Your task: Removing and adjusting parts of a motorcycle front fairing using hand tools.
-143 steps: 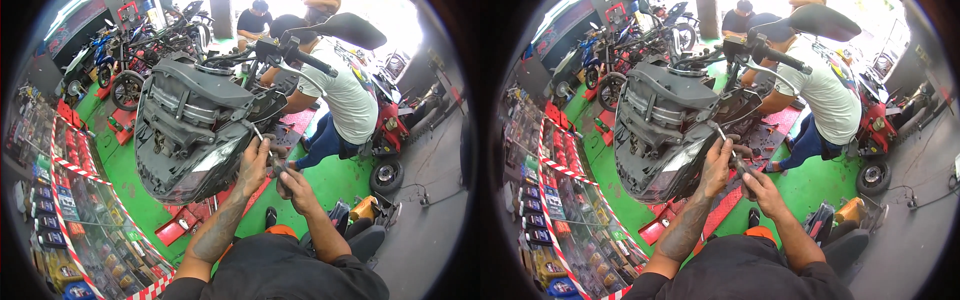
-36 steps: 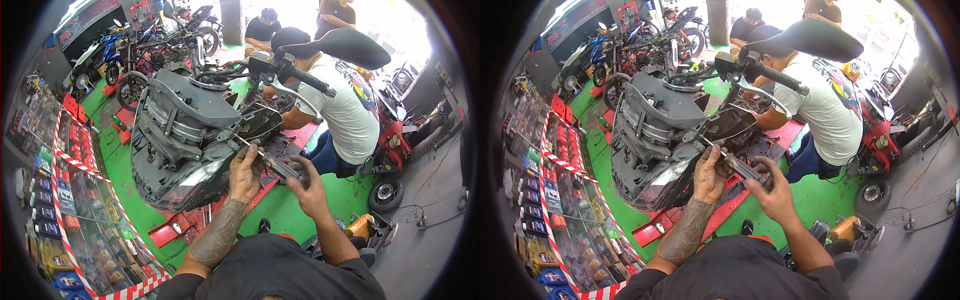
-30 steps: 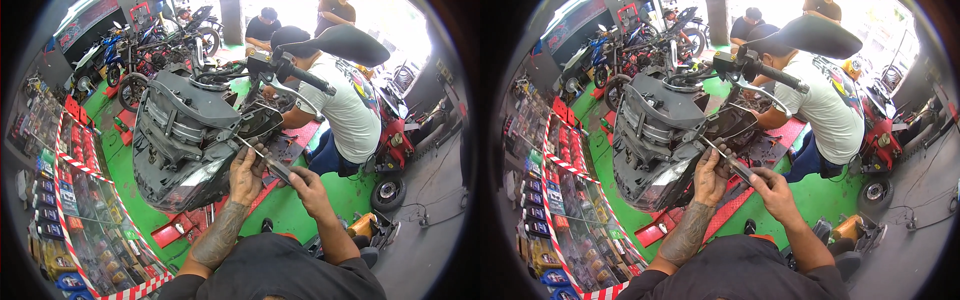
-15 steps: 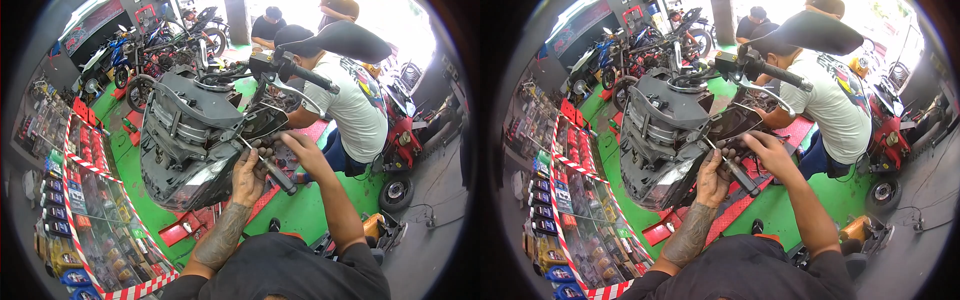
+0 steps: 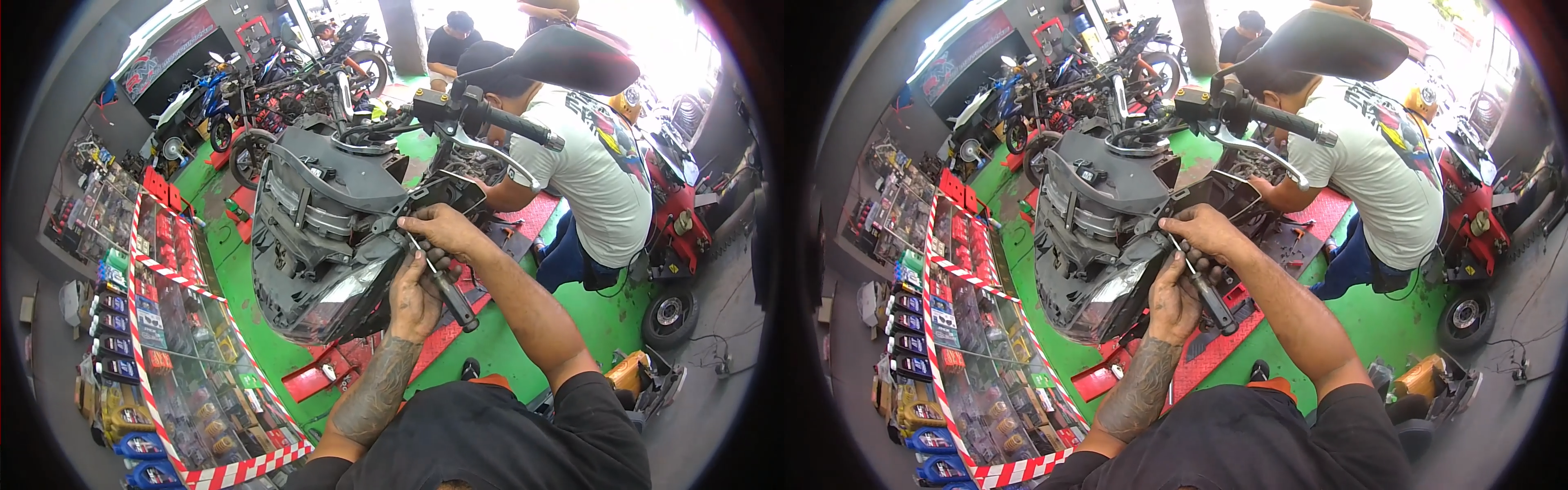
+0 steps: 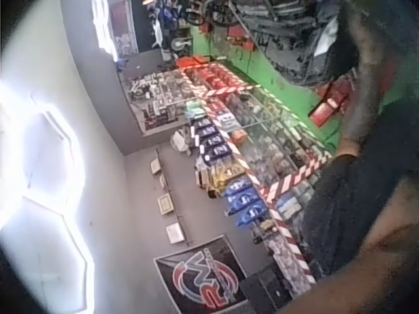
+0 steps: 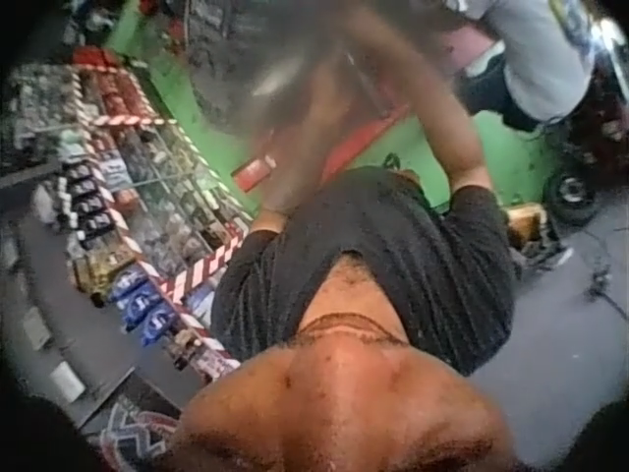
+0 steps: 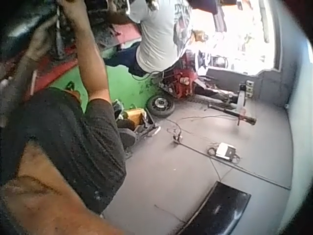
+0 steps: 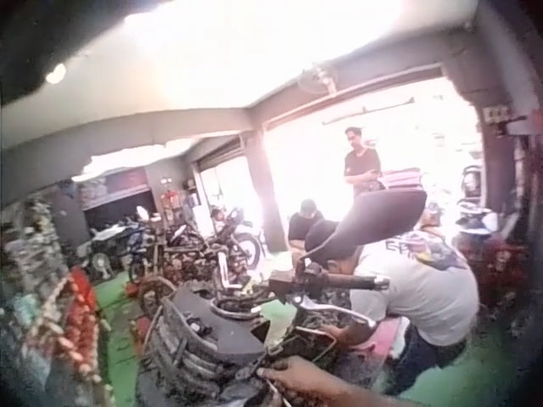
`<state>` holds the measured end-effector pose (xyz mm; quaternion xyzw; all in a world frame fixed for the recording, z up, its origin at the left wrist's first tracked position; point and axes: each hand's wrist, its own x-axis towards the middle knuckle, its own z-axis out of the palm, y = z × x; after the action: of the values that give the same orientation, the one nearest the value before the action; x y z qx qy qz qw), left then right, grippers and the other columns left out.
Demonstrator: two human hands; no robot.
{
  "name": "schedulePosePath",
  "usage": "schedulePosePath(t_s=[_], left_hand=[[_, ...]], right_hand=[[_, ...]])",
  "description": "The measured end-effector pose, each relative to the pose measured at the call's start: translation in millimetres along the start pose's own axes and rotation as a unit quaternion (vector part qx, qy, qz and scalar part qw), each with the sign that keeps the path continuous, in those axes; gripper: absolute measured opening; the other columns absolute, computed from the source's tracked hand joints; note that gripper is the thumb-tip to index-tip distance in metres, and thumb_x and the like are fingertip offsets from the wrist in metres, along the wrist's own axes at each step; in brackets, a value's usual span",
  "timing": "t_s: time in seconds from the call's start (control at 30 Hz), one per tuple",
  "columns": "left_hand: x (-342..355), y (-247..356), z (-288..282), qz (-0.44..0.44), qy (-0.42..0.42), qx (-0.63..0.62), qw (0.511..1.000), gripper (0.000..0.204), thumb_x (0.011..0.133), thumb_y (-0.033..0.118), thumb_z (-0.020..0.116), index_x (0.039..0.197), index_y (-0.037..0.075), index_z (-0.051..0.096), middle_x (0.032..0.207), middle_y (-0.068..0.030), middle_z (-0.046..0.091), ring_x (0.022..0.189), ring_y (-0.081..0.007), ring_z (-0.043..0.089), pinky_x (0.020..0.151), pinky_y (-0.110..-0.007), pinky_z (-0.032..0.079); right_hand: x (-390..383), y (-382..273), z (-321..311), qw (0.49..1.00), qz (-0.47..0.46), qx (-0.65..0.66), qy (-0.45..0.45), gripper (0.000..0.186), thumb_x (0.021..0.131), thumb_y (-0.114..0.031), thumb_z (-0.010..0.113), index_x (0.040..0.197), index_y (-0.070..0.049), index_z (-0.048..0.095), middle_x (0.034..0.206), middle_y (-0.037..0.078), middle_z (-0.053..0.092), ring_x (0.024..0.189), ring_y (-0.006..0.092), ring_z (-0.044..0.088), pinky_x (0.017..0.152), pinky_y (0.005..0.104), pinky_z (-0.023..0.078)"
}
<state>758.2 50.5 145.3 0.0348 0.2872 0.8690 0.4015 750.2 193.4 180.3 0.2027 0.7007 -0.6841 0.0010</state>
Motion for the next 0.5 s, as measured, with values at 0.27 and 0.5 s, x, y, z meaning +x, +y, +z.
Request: schedulePosePath(t_s=[0.27, 0.5], left_hand=[[-32, -7, -11, -0.054, -0.084, 0.115, 0.988, 0.022, 0.103, 0.022, 0.048, 0.115, 0.004, 0.050, 0.097, -0.0090, 0.063, 0.086, -0.0209, 0.066, 0.083, -0.042, 0.056], [2, 5, 10, -0.013, -0.088, 0.072, 0.993, 0.020, 0.103, 0.021, 0.046, 0.115, 0.006, 0.051, 0.097, -0.0069, 0.062, 0.087, -0.0189, 0.064, 0.086, -0.046, 0.057]], right_hand=[[-15, 19, -13, 0.988, -0.058, 0.142, -0.006, 0.021, 0.085, -0.025, 0.068, 0.090, -0.006, 0.061, 0.070, -0.002, 0.050, 0.056, 0.0063, 0.042, 0.048, 0.0229, 0.031], [-82, 82, -65, 0.897, -0.044, 0.438, -0.040, 0.016, 0.084, -0.021, 0.049, 0.095, -0.010, 0.054, 0.076, -0.001, 0.048, 0.058, 0.0087, 0.039, 0.050, 0.0224, 0.030]])
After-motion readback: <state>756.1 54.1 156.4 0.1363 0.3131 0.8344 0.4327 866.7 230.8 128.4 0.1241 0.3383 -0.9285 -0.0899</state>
